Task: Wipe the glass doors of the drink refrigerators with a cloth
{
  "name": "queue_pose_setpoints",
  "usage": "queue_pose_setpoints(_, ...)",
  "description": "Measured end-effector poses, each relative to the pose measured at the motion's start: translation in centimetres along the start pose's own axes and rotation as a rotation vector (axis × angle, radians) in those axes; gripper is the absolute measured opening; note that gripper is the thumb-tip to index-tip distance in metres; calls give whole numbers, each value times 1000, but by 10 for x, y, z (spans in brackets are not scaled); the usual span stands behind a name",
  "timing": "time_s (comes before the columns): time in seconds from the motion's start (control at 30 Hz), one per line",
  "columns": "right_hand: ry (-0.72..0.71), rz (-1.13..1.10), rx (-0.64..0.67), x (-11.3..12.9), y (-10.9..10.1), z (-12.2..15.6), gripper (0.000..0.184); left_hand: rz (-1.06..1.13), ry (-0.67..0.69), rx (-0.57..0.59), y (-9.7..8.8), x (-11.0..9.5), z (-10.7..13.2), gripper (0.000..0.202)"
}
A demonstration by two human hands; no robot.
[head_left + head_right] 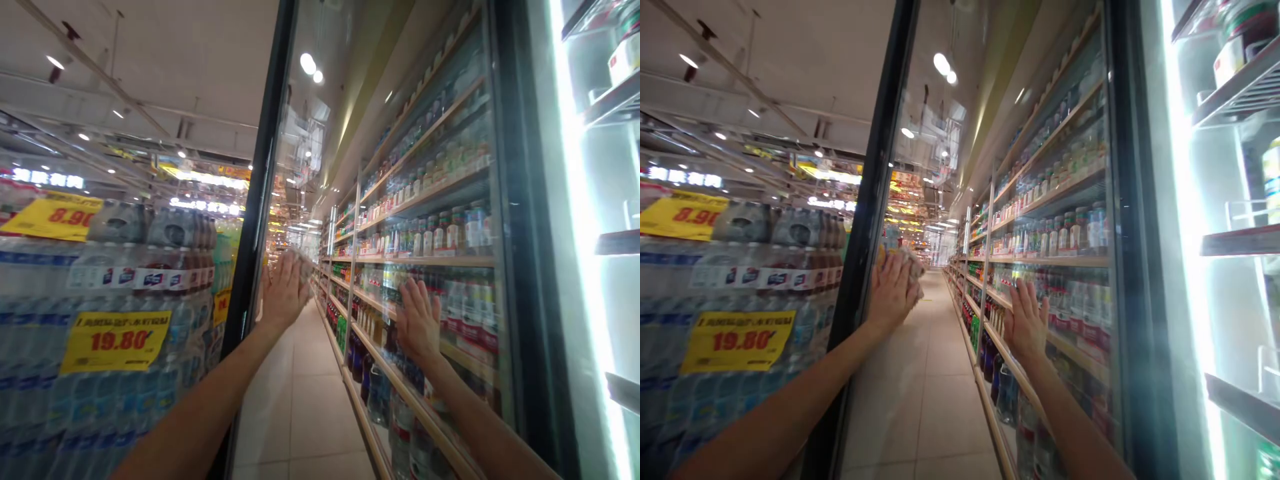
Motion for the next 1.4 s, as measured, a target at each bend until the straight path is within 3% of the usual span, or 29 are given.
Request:
queue_pose_setpoints(0.07, 5, -4, -4, 0, 0, 0, 52, -8, -190, 21, 3, 0, -25, 51)
queue_pose_setpoints(0.13, 2, -4, -8, 1, -1, -1, 51, 10, -186, 52, 3, -16, -42, 51)
queue_pose_setpoints(0.2, 0, -3, -12, 2, -1, -2, 51, 49, 22, 73, 2, -45, -50, 50)
queue_pose_setpoints(0.3, -19, -3, -15, 1, -2, -2, 53, 126, 443, 51, 0, -90, -55, 48)
queue_pose_setpoints(0.37, -40, 0, 1, -3, -4, -3, 53, 159, 589, 39, 0, -106, -63, 48)
queue_pose_setpoints(0.43, -44, 14, 19, -9, -9, -5, 53, 161, 495, 58, 1, -102, -77, 47)
queue_pose_setpoints(0.6, 0, 29, -15, -22, -21, -19, 50, 107, -83, 76, 7, -53, -110, 51)
queue_pose_setpoints(0.67, -8, 11, -23, -20, -21, -29, 52, 96, -204, 71, 7, -50, -112, 52)
queue_pose_setpoints(0.73, -14, -3, -17, -15, -17, -39, 54, 115, -109, 81, 5, -63, -110, 52)
queue_pose_setpoints(0.83, -27, -3, 17, -6, -7, -50, 53, 158, 281, 102, 3, -83, -107, 49)
queue_pose_setpoints(0.87, -30, 2, 28, -4, -4, -52, 52, 160, 348, 106, 2, -83, -108, 49)
queue_pose_setpoints(0.93, -33, 11, 46, -3, 0, -53, 51, 139, 269, 99, 3, -66, -113, 49)
queue_pose_setpoints(1.07, -15, 17, 46, -2, 4, -50, 50, 67, -204, 64, 5, -11, -118, 51)
queue_pose_setpoints(1.13, 12, 14, 34, 1, 5, -48, 52, 47, -270, 60, 5, -2, -111, 53)
queue_pose_setpoints(1.2, 33, 7, 18, 4, 7, -47, 54, 54, -165, 67, 3, -12, -96, 53)
queue_pose_setpoints(1.33, 21, 5, -4, 4, 9, -45, 53, 105, 245, 88, 1, -37, -63, 48)
queue_pose_setpoints(1.4, 8, 10, 3, 2, 8, -43, 52, 89, 227, 76, 1, -28, -55, 47)
Point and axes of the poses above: each hand's wrist, its own z-axis away from the middle knuckle, its own y-axis out of the palm, x = y × z, the point moved 1 cm from there along -z, towards the middle knuckle, and after that the axes turned 10 degrees about -z, right-handed, at the moved point
